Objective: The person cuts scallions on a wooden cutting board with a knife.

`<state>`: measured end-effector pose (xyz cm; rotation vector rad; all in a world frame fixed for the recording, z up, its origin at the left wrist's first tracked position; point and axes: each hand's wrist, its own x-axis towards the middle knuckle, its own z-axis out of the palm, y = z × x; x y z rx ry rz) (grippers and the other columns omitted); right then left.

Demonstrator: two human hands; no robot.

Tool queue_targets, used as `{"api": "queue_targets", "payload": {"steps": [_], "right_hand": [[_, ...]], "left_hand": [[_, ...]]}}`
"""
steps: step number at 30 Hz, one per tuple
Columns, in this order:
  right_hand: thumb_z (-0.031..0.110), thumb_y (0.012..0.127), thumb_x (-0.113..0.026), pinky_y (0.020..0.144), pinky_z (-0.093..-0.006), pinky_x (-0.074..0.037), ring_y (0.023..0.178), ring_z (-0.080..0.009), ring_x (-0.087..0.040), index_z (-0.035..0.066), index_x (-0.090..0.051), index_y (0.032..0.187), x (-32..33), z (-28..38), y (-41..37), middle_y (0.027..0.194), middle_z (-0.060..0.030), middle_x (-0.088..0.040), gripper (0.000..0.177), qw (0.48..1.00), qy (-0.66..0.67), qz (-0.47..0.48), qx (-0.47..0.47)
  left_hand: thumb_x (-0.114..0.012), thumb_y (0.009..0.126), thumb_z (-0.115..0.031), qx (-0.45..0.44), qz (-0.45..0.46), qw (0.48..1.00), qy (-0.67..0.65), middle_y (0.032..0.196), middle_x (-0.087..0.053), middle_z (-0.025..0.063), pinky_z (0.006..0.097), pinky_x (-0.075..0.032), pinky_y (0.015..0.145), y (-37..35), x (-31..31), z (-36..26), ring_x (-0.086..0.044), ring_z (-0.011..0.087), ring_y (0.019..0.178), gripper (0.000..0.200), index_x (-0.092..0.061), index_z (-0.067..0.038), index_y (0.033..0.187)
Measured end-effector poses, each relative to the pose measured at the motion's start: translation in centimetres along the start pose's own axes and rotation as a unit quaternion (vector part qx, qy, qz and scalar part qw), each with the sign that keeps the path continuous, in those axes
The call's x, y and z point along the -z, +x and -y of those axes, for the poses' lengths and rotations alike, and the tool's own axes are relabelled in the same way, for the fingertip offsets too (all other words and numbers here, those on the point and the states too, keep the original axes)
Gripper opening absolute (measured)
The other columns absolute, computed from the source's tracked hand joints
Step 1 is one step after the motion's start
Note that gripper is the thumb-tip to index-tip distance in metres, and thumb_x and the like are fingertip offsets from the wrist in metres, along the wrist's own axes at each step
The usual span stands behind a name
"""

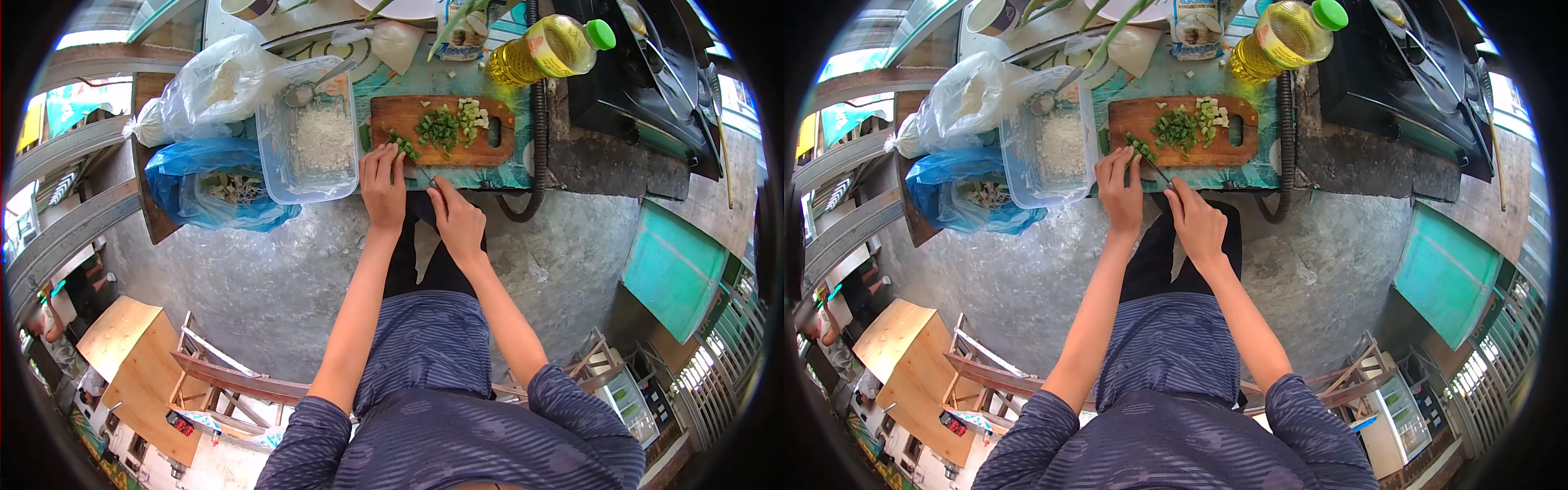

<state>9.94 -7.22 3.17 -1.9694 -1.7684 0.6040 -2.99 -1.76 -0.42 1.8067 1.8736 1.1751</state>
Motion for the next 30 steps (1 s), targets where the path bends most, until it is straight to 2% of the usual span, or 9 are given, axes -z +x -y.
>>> {"api": "queue_targets", "payload": {"steps": [5,8,14,20,23,30], "right_hand": [[0.034,0.101,-0.056,0.051,-0.0379,-0.050,0.061,-0.0311,-0.067,0.013,-0.066,0.114,0.4,-0.8,0.0,0.075,-0.0105,-0.070,0.026,0.998,0.013,-0.019,-0.053],[0.034,0.101,-0.056,0.053,-0.0383,-0.049,0.062,-0.0323,-0.068,0.013,-0.066,0.114,1.1,-1.7,0.0,0.072,-0.0115,-0.069,0.027,0.993,0.065,0.020,-0.097],[0.036,0.102,-0.054,0.056,-0.0348,-0.045,0.057,-0.0262,-0.063,0.010,-0.065,0.116,1.8,-1.0,-0.3,0.062,-0.0102,-0.061,0.032,0.959,0.221,0.096,-0.151],[0.039,0.102,-0.053,0.055,-0.0338,-0.041,0.053,-0.0235,-0.058,0.010,-0.066,0.115,1.2,-0.8,-0.6,0.059,-0.0086,-0.056,0.035,0.956,0.234,0.109,-0.140],[0.040,0.101,-0.054,0.056,-0.0343,-0.042,0.054,-0.0240,-0.059,0.010,-0.067,0.114,1.5,-0.7,-0.4,0.059,-0.0088,-0.057,0.035,0.953,0.232,0.124,-0.154],[0.041,0.101,-0.053,0.059,-0.0362,-0.044,0.059,-0.0275,-0.062,0.011,-0.066,0.115,1.7,-0.6,-0.1,0.062,-0.0100,-0.059,0.036,0.950,0.221,0.140,-0.171]], "left_hand": [[-0.074,0.084,0.000,-0.017,-0.002,1.000,0.004,0.104,-0.068,0.0080,0.0386,-0.051,0.088,0.1,0.2,0.2,-0.064,0.0280,0.104,0.022,-0.071,-0.003,0.105],[-0.074,0.083,0.000,-0.029,-0.002,1.000,0.002,0.104,-0.068,0.0081,0.0386,-0.051,0.088,0.2,0.2,0.3,-0.063,0.0279,0.104,0.023,-0.071,-0.003,0.105],[-0.074,0.084,-0.001,-0.040,0.021,0.999,0.005,0.107,-0.067,0.0084,0.0403,-0.050,0.090,0.3,0.5,0.5,-0.061,0.0286,0.107,0.024,-0.070,-0.002,0.107],[-0.073,0.085,-0.001,-0.029,0.020,0.999,0.016,0.111,-0.064,0.0093,0.0407,-0.050,0.090,-0.1,0.5,0.3,-0.059,0.0291,0.109,0.024,-0.071,-0.002,0.108],[-0.073,0.086,-0.003,0.024,0.035,0.999,0.008,0.114,-0.061,0.0103,0.0412,-0.050,0.090,-0.2,0.5,-0.1,-0.059,0.0302,0.109,0.024,-0.070,-0.001,0.110],[-0.067,0.091,-0.003,-0.024,0.049,0.998,0.044,0.115,-0.060,0.0111,0.0422,-0.049,0.092,-0.2,0.9,0.0,-0.058,0.0315,0.109,0.027,-0.068,0.000,0.117]]}}
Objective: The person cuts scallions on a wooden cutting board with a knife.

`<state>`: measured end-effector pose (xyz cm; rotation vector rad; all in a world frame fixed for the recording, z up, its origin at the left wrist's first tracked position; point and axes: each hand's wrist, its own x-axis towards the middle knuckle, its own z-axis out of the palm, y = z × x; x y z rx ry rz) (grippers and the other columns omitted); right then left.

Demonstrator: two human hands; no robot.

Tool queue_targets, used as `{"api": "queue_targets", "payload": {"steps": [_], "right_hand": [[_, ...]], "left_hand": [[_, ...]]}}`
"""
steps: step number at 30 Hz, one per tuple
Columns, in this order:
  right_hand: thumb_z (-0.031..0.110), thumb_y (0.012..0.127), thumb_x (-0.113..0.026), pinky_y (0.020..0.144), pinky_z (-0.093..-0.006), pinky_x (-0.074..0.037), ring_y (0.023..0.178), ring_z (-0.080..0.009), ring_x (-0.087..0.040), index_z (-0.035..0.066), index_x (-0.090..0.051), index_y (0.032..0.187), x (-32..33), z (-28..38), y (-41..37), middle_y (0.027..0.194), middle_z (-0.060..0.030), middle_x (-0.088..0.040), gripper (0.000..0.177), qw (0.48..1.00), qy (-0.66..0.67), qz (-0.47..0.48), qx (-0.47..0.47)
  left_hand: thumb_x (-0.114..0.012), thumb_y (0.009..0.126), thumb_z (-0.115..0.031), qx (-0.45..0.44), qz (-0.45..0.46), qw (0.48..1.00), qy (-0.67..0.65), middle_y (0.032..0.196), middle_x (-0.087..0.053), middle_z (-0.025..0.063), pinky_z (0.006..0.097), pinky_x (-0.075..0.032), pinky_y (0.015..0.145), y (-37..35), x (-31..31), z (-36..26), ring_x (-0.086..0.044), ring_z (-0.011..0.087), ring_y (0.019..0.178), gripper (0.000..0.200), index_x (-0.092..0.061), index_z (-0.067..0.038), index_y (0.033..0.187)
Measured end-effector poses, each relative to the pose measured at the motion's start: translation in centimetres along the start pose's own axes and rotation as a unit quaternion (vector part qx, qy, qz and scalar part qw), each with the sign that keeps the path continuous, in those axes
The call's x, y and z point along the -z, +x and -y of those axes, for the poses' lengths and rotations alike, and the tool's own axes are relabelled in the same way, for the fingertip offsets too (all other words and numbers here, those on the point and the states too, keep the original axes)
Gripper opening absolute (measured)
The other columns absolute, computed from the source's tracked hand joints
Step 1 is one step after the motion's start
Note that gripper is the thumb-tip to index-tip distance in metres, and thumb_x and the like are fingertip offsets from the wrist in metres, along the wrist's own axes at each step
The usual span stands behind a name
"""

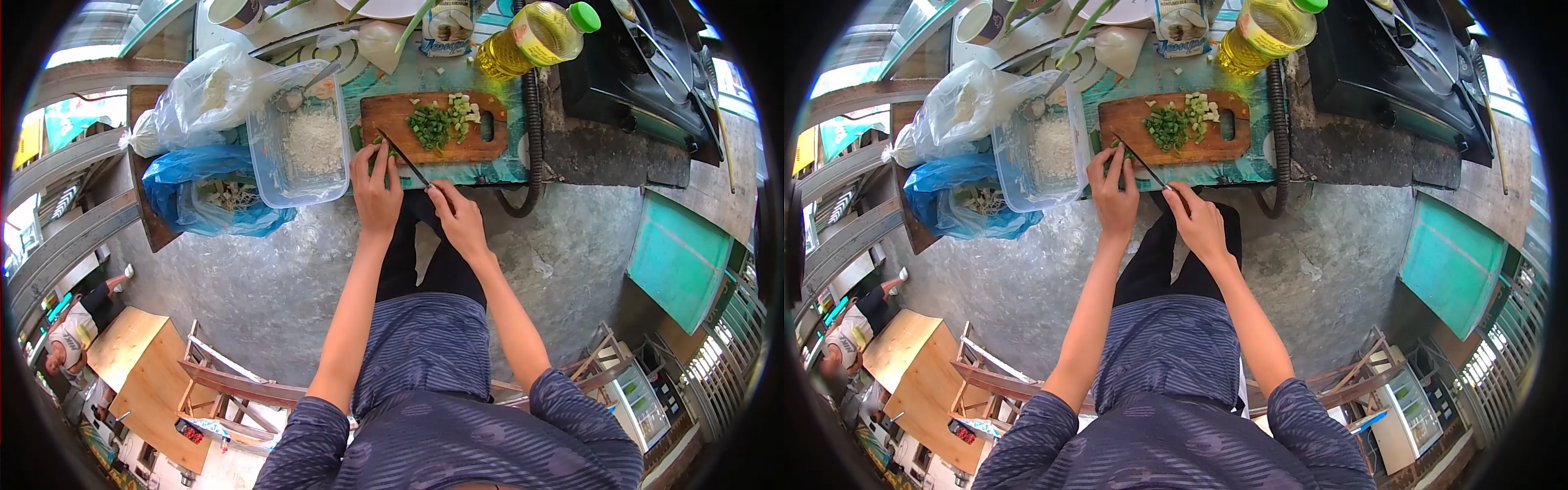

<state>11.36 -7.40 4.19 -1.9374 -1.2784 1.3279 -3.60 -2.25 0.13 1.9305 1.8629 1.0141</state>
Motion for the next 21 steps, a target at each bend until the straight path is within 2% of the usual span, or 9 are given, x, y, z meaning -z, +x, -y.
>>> {"api": "queue_targets", "payload": {"steps": [2,8,11,14,17,21], "right_hand": [[0.041,0.101,-0.053,0.060,-0.0362,-0.045,0.059,-0.0282,-0.062,0.011,-0.066,0.115,0.00,-0.03,0.08,0.062,-0.0103,-0.060,0.036,1.000,-0.007,0.004,0.000],[0.041,0.101,-0.053,0.062,-0.0365,-0.046,0.063,-0.0295,-0.064,0.012,-0.065,0.116,0.03,0.50,0.17,0.066,-0.0104,-0.062,0.035,1.000,-0.011,0.008,-0.014],[0.040,0.101,-0.053,0.063,-0.0366,-0.047,0.064,-0.0304,-0.065,0.011,-0.065,0.117,-0.19,0.42,0.27,0.068,-0.0107,-0.064,0.035,1.000,-0.006,0.004,-0.013],[0.040,0.101,-0.053,0.064,-0.0362,-0.047,0.065,-0.0303,-0.066,0.011,-0.065,0.117,-0.10,0.94,0.19,0.068,-0.0109,-0.064,0.035,1.000,0.001,-0.002,-0.015],[0.040,0.102,-0.052,0.064,-0.0359,-0.047,0.065,-0.0290,-0.066,0.010,-0.065,0.117,-0.46,0.33,0.15,0.068,-0.0107,-0.064,0.036,1.000,0.008,-0.011,-0.024],[0.040,0.102,-0.052,0.062,-0.0341,-0.046,0.063,-0.0248,-0.065,0.010,-0.065,0.118,-0.84,-0.02,0.11,0.066,-0.0095,-0.062,0.036,0.999,0.021,-0.013,-0.037]], "left_hand": [[-0.065,0.091,-0.002,-0.003,0.007,1.000,0.007,0.115,-0.061,0.0114,0.0424,-0.049,0.092,0.10,0.25,-0.01,-0.058,0.0315,0.110,0.028,-0.067,0.000,0.119],[-0.068,0.090,-0.005,0.079,-0.003,0.995,-0.064,0.119,-0.065,0.0132,0.0423,-0.049,0.094,0.32,0.68,-0.54,-0.060,0.0323,0.115,0.025,-0.068,0.000,0.115],[-0.069,0.090,-0.005,0.040,0.002,0.998,-0.054,0.122,-0.065,0.0125,0.0418,-0.049,0.097,0.11,0.72,-0.07,-0.060,0.0320,0.117,0.025,-0.068,0.000,0.114],[-0.069,0.090,-0.004,0.036,-0.003,0.998,-0.056,0.123,-0.065,0.0120,0.0420,-0.049,0.099,-0.01,0.73,-0.19,-0.059,0.0308,0.119,0.025,-0.068,0.000,0.115],[-0.070,0.089,-0.003,0.031,-0.024,0.999,-0.037,0.121,-0.067,0.0115,0.0403,-0.052,0.094,-0.01,0.50,-0.41,-0.062,0.0300,0.116,0.027,-0.070,-0.003,0.116],[-0.069,0.091,-0.004,0.041,-0.022,0.998,-0.040,0.125,-0.066,0.0121,0.0404,-0.052,0.096,-0.18,0.38,-0.76,-0.061,0.0303,0.120,0.030,-0.068,-0.002,0.121]]}}
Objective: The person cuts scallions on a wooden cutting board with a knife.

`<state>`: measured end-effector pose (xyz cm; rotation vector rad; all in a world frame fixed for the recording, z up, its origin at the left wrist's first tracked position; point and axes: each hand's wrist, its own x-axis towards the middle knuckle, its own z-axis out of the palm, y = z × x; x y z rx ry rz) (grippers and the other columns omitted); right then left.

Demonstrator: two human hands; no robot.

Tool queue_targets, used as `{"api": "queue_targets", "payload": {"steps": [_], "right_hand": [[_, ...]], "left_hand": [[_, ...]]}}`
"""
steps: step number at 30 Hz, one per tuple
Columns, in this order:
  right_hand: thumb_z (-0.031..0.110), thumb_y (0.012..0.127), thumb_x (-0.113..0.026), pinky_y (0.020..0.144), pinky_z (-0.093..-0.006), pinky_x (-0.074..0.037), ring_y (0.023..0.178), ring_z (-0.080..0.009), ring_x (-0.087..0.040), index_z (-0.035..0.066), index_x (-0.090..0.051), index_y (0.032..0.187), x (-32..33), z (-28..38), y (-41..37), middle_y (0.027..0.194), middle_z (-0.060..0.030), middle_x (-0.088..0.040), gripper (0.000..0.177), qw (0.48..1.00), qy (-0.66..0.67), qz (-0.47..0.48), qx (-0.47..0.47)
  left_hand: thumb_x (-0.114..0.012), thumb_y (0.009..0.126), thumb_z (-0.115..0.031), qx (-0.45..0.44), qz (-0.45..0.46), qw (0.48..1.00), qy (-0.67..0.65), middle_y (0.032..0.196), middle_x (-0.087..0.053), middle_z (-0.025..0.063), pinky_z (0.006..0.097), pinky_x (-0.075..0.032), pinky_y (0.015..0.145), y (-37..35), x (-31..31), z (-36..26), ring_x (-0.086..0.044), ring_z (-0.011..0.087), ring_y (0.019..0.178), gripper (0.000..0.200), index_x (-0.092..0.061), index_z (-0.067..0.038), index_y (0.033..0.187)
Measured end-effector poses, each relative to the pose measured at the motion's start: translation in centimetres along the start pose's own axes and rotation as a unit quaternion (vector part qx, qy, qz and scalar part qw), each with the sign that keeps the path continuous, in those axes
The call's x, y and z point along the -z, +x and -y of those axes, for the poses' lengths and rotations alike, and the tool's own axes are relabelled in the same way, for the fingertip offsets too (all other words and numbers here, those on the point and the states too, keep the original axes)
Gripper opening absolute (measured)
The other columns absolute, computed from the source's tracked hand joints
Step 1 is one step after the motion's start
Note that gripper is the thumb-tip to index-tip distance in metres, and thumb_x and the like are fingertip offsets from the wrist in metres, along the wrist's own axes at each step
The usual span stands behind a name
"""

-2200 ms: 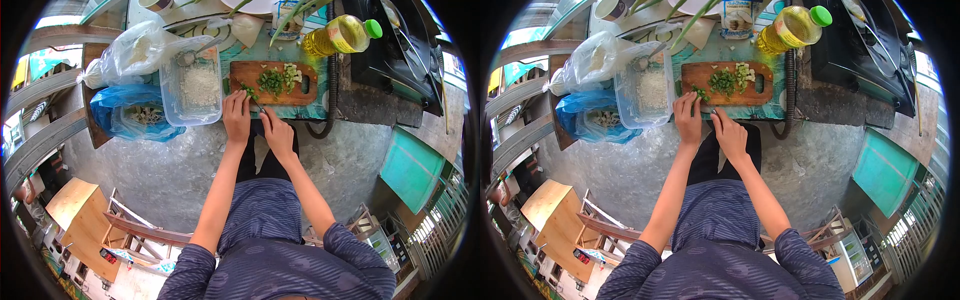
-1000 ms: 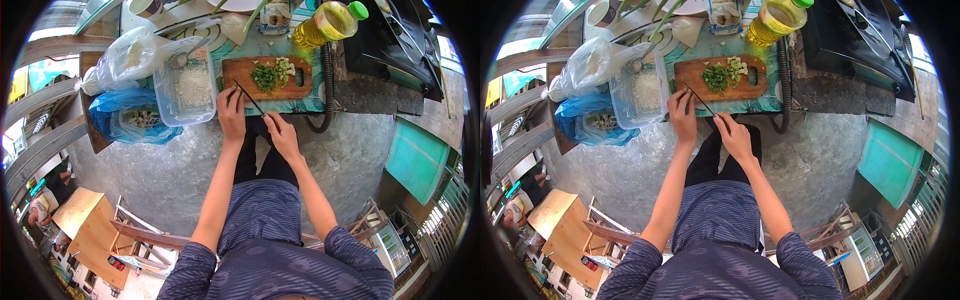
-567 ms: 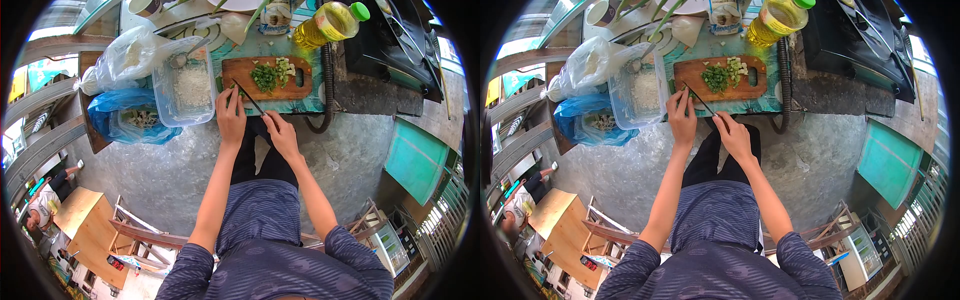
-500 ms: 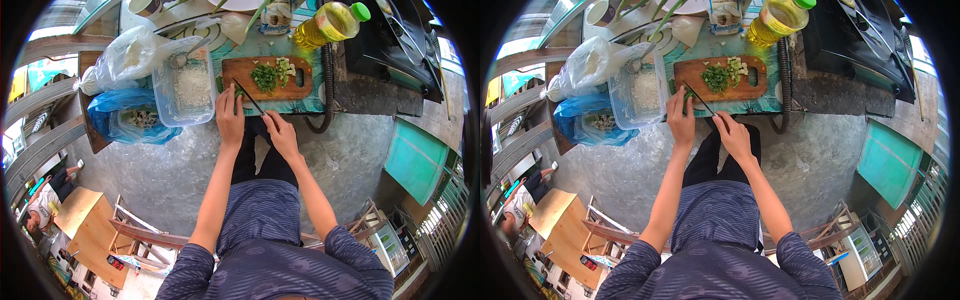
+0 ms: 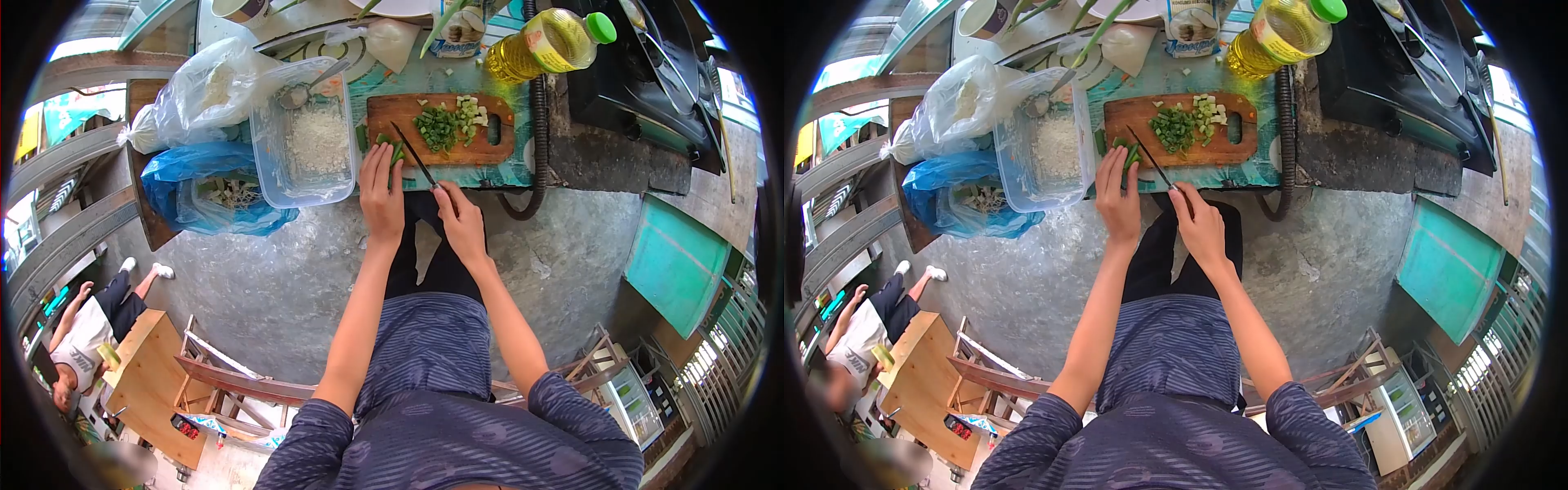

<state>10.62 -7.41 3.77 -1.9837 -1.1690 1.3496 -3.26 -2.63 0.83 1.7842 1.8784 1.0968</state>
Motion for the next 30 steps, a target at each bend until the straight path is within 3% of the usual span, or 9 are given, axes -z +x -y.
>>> {"api": "queue_targets", "payload": {"steps": [5,11,14,20,30], "right_hand": [[0.040,0.102,-0.052,0.061,-0.0323,-0.045,0.061,-0.0211,-0.064,0.010,-0.065,0.117,0.0,0.0,0.2,0.065,-0.0084,-0.062,0.036,1.000,0.019,-0.005,-0.003],[0.039,0.102,-0.052,0.061,-0.0341,-0.046,0.062,-0.0241,-0.065,0.009,-0.064,0.117,-0.2,-0.3,0.5,0.067,-0.0095,-0.064,0.036,1.000,0.019,-0.018,0.012],[0.039,0.102,-0.052,0.062,-0.0351,-0.047,0.065,-0.0269,-0.066,0.010,-0.064,0.117,-0.2,-0.2,0.5,0.069,-0.0107,-0.065,0.035,1.000,0.015,-0.022,0.002],[0.039,0.101,-0.054,0.062,-0.0360,-0.049,0.069,-0.0322,-0.069,0.011,-0.065,0.117,0.3,1.3,0.4,0.072,-0.0111,-0.069,0.034,0.998,-0.068,-0.012,0.015],[0.038,0.100,-0.055,0.062,-0.0372,-0.052,0.073,-0.0325,-0.071,0.013,-0.066,0.116,0.7,1.2,0.2,0.079,-0.0111,-0.072,0.031,0.993,-0.103,-0.035,0.043]], "left_hand": [[-0.068,0.092,-0.005,0.032,-0.005,0.999,-0.022,0.132,-0.062,0.0128,0.0409,-0.050,0.099,0.1,-0.2,-0.5,-0.059,0.0314,0.123,0.037,-0.063,-0.002,0.128],[-0.068,0.093,-0.012,0.025,0.042,0.996,-0.072,0.152,-0.043,0.0160,0.0430,-0.042,0.109,0.0,0.5,-1.2,-0.044,0.0346,0.138,0.054,-0.049,-0.002,0.142],[-0.061,0.098,-0.015,0.028,0.080,0.991,-0.099,0.160,-0.027,0.0193,0.0447,-0.034,0.115,-1.3,1.3,-0.8,-0.030,0.0376,0.147,0.060,-0.035,0.000,0.150],[-0.042,0.107,-0.025,0.137,0.065,0.965,-0.216,0.165,-0.008,0.0192,0.0450,-0.014,0.122,-2.6,0.3,-1.8,-0.010,0.0347,0.153,0.065,-0.009,-0.001,0.158],[-0.036,0.108,-0.026,0.134,0.043,0.965,-0.222,0.165,-0.006,0.0205,0.0438,-0.012,0.122,-1.8,-1.4,-2.3,-0.009,0.0345,0.153,0.063,-0.008,0.000,0.158]]}}
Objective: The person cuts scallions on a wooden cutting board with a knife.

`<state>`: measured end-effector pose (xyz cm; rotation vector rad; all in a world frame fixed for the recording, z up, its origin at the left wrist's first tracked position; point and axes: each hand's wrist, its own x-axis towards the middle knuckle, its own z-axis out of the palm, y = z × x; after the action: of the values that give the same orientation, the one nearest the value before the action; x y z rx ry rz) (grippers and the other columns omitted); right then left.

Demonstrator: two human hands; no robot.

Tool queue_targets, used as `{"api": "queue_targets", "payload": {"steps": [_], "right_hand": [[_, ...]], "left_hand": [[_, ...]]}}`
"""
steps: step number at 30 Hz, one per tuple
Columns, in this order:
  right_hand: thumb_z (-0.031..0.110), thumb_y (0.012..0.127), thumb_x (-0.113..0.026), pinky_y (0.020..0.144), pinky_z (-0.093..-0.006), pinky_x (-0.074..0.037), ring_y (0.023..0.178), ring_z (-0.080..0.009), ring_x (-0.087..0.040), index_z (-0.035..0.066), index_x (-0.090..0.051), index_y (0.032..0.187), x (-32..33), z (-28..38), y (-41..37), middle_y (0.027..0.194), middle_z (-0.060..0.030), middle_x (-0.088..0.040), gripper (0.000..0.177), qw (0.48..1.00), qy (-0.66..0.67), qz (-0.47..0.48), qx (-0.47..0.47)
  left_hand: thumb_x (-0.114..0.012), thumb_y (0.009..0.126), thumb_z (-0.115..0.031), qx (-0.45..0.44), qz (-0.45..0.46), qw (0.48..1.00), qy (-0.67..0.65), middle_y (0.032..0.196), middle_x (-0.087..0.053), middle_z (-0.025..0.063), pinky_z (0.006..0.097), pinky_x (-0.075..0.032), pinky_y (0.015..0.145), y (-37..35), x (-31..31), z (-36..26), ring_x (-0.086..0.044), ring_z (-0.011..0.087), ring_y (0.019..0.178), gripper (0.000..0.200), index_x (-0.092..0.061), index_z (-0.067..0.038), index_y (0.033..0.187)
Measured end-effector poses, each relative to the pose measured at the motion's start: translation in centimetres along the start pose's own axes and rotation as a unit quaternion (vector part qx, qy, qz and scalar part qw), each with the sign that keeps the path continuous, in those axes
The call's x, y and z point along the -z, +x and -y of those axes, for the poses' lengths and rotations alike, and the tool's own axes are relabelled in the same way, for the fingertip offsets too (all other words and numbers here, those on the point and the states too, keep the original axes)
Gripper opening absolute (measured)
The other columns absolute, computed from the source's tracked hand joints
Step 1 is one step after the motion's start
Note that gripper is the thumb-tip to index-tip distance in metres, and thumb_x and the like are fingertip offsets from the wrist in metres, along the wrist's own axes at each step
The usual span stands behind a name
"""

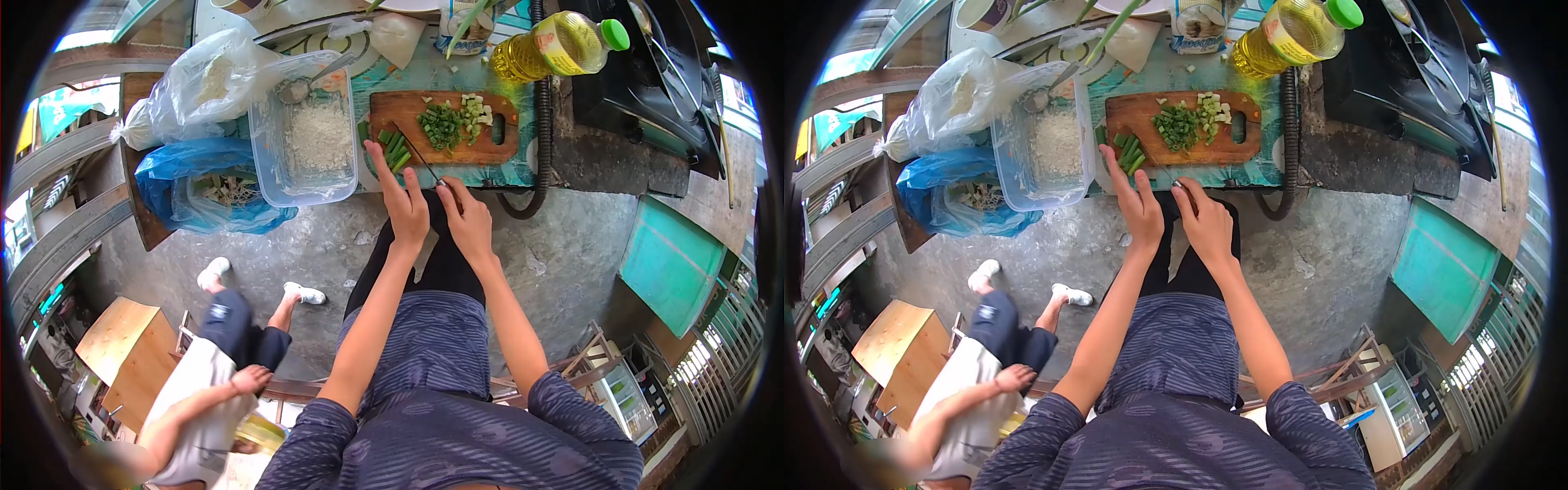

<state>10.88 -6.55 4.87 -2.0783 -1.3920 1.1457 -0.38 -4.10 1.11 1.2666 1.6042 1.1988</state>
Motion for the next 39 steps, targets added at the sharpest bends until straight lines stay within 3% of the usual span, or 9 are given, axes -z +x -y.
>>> {"api": "queue_targets", "payload": {"steps": [11,14,17,20,26,29,35,38,39], "right_hand": [[0.039,0.100,-0.054,0.064,-0.0380,-0.052,0.074,-0.0345,-0.070,0.014,-0.065,0.118,0.0,-0.5,0.3,0.078,-0.0128,-0.072,0.033,0.999,0.030,-0.008,-0.006],[0.040,0.100,-0.054,0.065,-0.0384,-0.052,0.076,-0.0350,-0.070,0.013,-0.065,0.118,0.1,-0.4,0.3,0.079,-0.0135,-0.072,0.033,0.999,0.032,-0.001,-0.021],[0.039,0.100,-0.054,0.067,-0.0386,-0.052,0.078,-0.0351,-0.071,0.013,-0.065,0.118,0.1,-0.6,0.4,0.080,-0.0143,-0.072,0.033,0.998,0.045,0.010,-0.034],[0.039,0.100,-0.054,0.068,-0.0381,-0.052,0.079,-0.0348,-0.071,0.013,-0.065,0.119,0.1,-0.8,0.4,0.082,-0.0148,-0.072,0.033,0.998,0.052,0.007,-0.036],[0.039,0.101,-0.054,0.068,-0.0363,-0.052,0.078,-0.0330,-0.071,0.011,-0.065,0.119,0.5,-0.8,0.3,0.083,-0.0143,-0.072,0.035,0.998,0.055,0.011,-0.040],[0.034,0.102,-0.057,0.061,-0.0273,-0.043,0.064,-0.0109,-0.054,0.004,-0.063,0.121,0.7,-0.6,0.1,0.070,-0.0059,-0.060,0.036,0.996,0.086,0.001,-0.033],[0.033,0.102,-0.057,0.060,-0.0267,-0.041,0.063,-0.0093,-0.049,0.003,-0.063,0.120,0.8,-0.6,-0.1,0.067,-0.0038,-0.056,0.035,0.995,0.099,-0.021,-0.024],[0.039,0.101,-0.055,0.066,-0.0337,-0.050,0.072,-0.0286,-0.070,0.011,-0.065,0.119,1.1,-0.3,-0.1,0.078,-0.0126,-0.071,0.035,0.997,0.066,-0.002,-0.041],[0.039,0.101,-0.055,0.066,-0.0336,-0.049,0.071,-0.0284,-0.070,0.011,-0.065,0.119,1.0,-0.4,-0.1,0.078,-0.0125,-0.071,0.035,0.997,0.070,-0.003,-0.039]], "left_hand": [[-0.044,0.103,-0.011,-0.020,-0.018,0.999,0.024,0.165,-0.007,0.0211,0.0475,-0.016,0.121,0.2,-0.6,-0.3,-0.010,0.0378,0.153,0.062,-0.015,0.000,0.156],[-0.055,0.098,-0.007,-0.042,-0.047,0.998,0.015,0.160,-0.026,0.0224,0.0438,-0.019,0.121,-1.2,0.4,0.0,-0.016,0.0364,0.152,0.058,-0.031,0.002,0.150],[-0.065,0.094,-0.014,-0.108,-0.052,0.988,0.096,0.145,-0.047,0.0160,0.0465,-0.027,0.115,-3.0,1.6,1.3,-0.038,0.0341,0.141,0.047,-0.052,-0.003,0.138],[-0.074,0.087,-0.020,-0.108,-0.030,0.951,0.289,0.124,-0.060,0.0034,0.0403,-0.034,0.101,-3.7,2.5,0.5,-0.054,0.0248,0.114,0.033,-0.069,-0.012,0.119],[-0.080,0.080,-0.022,-0.094,-0.001,0.931,0.353,0.104,-0.064,-0.0087,0.0363,-0.031,0.088,-2.7,2.1,1.2,-0.054,0.0177,0.098,0.019,-0.077,-0.022,0.099],[-0.079,0.082,-0.023,-0.116,0.001,0.931,0.346,0.100,-0.063,-0.0084,0.0357,-0.031,0.085,-2.4,2.5,1.0,-0.054,0.0160,0.095,0.017,-0.076,-0.021,0.098],[-0.079,0.082,-0.018,-0.104,-0.049,0.940,0.321,0.102,-0.063,-0.0074,0.0374,-0.035,0.088,0.4,2.2,-1.4,-0.054,0.0177,0.095,0.017,-0.075,-0.019,0.098],[-0.077,0.083,-0.015,-0.086,-0.050,0.946,0.308,0.103,-0.061,-0.0039,0.0395,-0.039,0.091,1.4,1.4,-1.4,-0.054,0.0197,0.095,0.020,-0.075,-0.016,0.103],[-0.077,0.084,-0.014,-0.079,-0.046,0.952,0.292,0.105,-0.059,-0.0016,0.0400,-0.040,0.091,1.5,1.3,-1.2,-0.054,0.0208,0.097,0.022,-0.073,-0.015,0.106]]}}
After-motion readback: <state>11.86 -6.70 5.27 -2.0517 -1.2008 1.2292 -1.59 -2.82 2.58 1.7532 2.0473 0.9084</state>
